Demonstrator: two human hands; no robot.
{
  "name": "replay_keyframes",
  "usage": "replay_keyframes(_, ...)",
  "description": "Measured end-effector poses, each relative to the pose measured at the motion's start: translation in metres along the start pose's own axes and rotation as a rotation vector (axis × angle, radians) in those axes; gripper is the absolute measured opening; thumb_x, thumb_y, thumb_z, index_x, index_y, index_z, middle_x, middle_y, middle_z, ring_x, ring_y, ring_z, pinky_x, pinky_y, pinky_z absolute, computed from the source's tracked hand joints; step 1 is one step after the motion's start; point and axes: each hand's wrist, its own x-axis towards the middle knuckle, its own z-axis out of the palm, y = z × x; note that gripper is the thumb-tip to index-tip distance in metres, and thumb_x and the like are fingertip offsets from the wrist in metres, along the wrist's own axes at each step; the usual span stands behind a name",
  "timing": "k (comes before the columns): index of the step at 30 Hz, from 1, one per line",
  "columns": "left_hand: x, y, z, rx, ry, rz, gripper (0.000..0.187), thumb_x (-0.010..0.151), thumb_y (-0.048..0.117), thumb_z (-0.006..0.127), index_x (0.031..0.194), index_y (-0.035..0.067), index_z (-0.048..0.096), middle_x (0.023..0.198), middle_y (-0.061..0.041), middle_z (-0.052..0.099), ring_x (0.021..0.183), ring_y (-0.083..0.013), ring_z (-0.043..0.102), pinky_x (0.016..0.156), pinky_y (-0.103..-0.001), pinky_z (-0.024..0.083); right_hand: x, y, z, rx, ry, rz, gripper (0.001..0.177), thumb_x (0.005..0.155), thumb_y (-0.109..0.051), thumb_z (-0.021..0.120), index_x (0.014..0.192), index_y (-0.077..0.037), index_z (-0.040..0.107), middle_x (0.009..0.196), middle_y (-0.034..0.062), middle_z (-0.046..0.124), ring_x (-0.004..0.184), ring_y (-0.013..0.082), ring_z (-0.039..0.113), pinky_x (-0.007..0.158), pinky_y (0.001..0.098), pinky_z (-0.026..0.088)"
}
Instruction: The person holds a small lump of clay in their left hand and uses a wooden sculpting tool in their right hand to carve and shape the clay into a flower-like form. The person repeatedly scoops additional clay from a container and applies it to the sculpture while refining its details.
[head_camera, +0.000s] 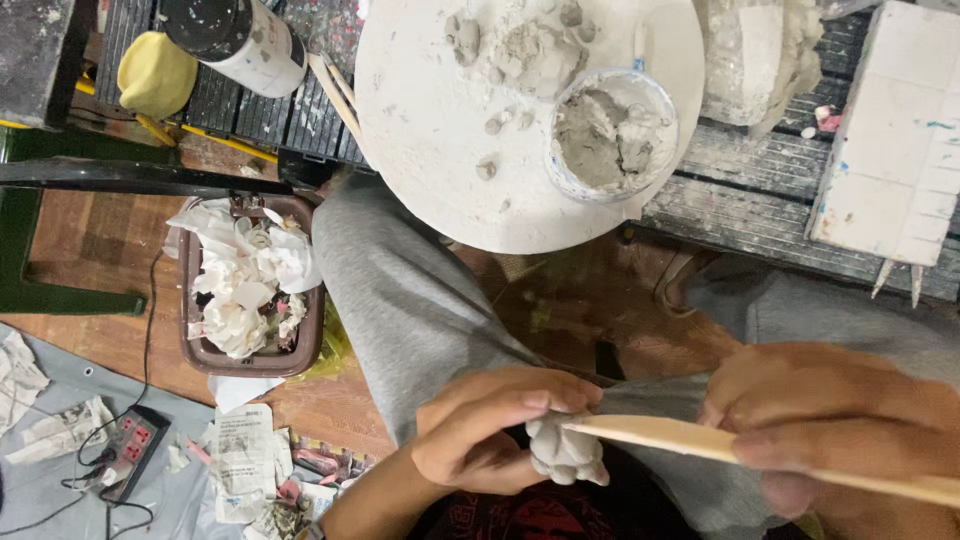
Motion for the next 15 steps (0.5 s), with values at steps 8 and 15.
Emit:
replay_keyframes(8, 0.007, 0.007, -0.003, 0.002, 0.037, -0.113, 0.058, 0.095, 0.014, 0.087, 0.139, -0.005, 0.052, 0.111, -0.024, 0.073, 0.103, -0.0343, 0.08, 0.084, -0.04, 0.072, 0.043, -0.055, 0.006, -0.287, -0.156, 0.12, 0.029, 0.094, -0.02, 0.073, 0.119, -0.014, 0.06, 0.104, 0.0019, 0.072, 0.094, 0.0231, 0.076, 0.082, 0.0435, 0.064)
replay_keyframes(15, 0.007, 0.007, 0.0, -0.028, 0.057, -0.161, 0.062, 0.091, 0.014, 0.089, 0.141, -0.002, 0.057, 0.114, -0.022, 0.072, 0.097, -0.0303, 0.081, 0.082, -0.036, 0.073, 0.034, -0.048, -0.004, -0.288, -0.188, 0.073, 0.036, 0.091, -0.021, 0.078, 0.121, -0.016, 0.059, 0.106, 0.0006, 0.07, 0.093, 0.0223, 0.076, 0.081, 0.0408, 0.064)
